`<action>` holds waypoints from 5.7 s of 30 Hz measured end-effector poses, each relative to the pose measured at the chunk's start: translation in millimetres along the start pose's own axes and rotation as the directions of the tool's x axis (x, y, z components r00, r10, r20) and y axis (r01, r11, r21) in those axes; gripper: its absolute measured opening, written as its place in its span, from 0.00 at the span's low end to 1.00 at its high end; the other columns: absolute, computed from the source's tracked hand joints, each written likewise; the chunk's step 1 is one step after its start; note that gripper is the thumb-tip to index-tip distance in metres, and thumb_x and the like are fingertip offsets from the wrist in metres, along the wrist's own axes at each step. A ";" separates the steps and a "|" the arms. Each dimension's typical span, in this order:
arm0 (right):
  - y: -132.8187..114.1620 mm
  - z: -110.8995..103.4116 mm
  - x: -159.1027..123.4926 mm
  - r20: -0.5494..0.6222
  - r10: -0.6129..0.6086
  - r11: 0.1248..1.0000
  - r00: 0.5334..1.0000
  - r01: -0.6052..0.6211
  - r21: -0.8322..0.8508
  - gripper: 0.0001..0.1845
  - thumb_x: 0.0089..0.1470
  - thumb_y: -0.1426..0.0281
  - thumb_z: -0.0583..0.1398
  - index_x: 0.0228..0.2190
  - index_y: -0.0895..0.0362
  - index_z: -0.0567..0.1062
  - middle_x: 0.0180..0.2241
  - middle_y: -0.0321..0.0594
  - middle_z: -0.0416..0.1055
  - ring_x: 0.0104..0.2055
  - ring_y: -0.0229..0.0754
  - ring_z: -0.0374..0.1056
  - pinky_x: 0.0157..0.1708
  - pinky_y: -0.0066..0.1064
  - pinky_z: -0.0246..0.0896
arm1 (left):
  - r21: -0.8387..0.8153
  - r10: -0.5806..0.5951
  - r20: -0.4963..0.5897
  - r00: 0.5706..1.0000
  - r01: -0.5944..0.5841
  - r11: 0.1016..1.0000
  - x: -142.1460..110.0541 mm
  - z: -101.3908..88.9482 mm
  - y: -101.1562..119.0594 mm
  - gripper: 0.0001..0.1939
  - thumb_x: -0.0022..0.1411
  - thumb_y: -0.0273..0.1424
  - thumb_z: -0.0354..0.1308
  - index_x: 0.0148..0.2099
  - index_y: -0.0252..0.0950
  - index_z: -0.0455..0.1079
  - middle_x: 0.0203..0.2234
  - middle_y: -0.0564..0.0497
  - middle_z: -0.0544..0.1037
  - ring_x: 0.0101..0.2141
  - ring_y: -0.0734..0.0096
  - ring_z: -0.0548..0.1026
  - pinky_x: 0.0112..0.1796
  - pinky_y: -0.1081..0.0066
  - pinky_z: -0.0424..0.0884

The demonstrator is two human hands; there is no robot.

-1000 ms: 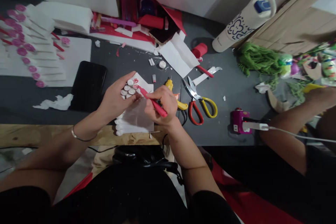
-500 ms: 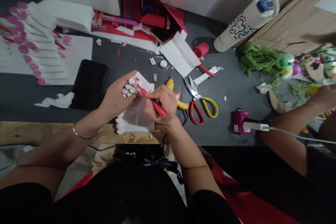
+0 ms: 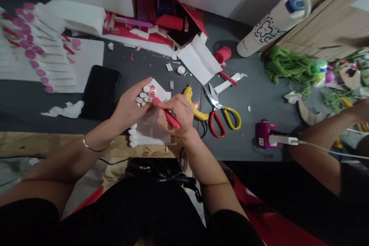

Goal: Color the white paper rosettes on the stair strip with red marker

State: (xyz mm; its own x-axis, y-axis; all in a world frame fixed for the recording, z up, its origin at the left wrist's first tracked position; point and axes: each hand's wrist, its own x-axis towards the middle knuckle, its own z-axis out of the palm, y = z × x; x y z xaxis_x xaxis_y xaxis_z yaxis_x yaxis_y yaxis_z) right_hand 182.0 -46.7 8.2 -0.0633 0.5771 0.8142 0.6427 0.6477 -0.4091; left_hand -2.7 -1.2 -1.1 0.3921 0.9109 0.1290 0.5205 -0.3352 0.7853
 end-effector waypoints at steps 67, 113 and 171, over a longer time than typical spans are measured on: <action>3.1 -4.9 -6.4 -0.036 0.135 0.981 0.990 -0.129 0.146 0.05 0.66 0.69 0.59 0.40 0.47 0.75 0.25 0.31 0.68 0.28 0.40 0.68 0.28 0.37 0.65 | -0.036 0.064 -0.009 0.998 -0.064 0.997 0.8 4.2 -6.4 0.39 0.70 0.56 0.62 0.73 0.38 0.66 0.68 0.41 0.76 0.66 0.50 0.75 0.67 0.56 0.71; 1.4 -5.2 -3.8 -0.041 0.136 0.979 0.990 -0.128 0.162 0.04 0.64 0.67 0.60 0.39 0.47 0.76 0.24 0.32 0.70 0.27 0.42 0.69 0.26 0.39 0.67 | -0.052 0.018 0.008 1.000 -0.017 0.998 1.5 4.5 -4.0 0.38 0.68 0.55 0.65 0.73 0.45 0.67 0.69 0.45 0.75 0.68 0.49 0.73 0.69 0.54 0.70; 53.1 46.2 98.7 -0.205 0.536 0.720 0.819 -0.317 0.618 0.18 0.66 0.49 0.61 0.41 0.50 0.72 0.34 0.32 0.69 0.33 0.33 0.70 0.36 0.28 0.70 | 0.126 0.222 -0.249 0.943 -0.196 0.972 92.6 -53.6 55.5 0.33 0.67 0.36 0.68 0.71 0.44 0.68 0.69 0.42 0.75 0.67 0.46 0.75 0.65 0.48 0.74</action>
State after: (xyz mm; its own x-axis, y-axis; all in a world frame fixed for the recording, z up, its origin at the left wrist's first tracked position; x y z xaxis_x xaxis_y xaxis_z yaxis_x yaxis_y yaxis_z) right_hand 174.5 67.7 47.8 0.4493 0.7178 0.5319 0.0112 0.5908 -0.8067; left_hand 21.9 77.5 86.8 0.2968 0.8440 0.4468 0.5247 -0.5351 0.6621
